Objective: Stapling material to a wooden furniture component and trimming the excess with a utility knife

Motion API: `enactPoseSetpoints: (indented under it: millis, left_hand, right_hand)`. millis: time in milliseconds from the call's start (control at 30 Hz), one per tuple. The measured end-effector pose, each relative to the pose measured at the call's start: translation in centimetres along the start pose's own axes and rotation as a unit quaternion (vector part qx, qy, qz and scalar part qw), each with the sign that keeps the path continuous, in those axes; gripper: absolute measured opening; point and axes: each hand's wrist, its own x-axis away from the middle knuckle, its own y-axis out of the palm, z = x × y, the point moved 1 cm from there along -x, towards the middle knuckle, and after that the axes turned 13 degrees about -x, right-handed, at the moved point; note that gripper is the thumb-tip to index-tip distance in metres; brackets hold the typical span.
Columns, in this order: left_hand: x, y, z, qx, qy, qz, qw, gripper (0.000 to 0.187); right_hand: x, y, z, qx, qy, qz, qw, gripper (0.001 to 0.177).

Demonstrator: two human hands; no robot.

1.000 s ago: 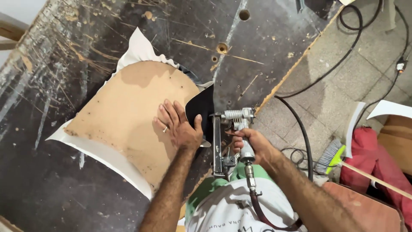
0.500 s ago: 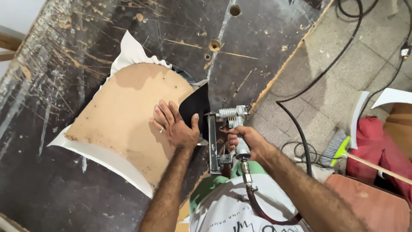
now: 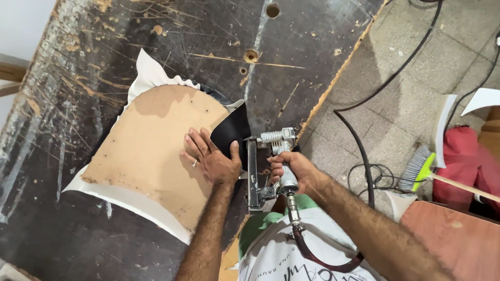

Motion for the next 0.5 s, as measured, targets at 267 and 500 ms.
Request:
enactPoseSetpoints:
  millis: [267,500]
  left_hand:
    - [0.1,0.3,0.0,-0.007,0.005,0.024,1.0,0.098]
    - [0.1,0.7,-0.3,0.007,0.019,0.063,0.998,0.096]
  right_hand:
    - [1.0,1.3,-0.2,-0.008,0.003,-0.004,1.0,0.006]
    - [2.0,1.7,-1.4,0.003,-0.002,-0.003,1.0,0.006]
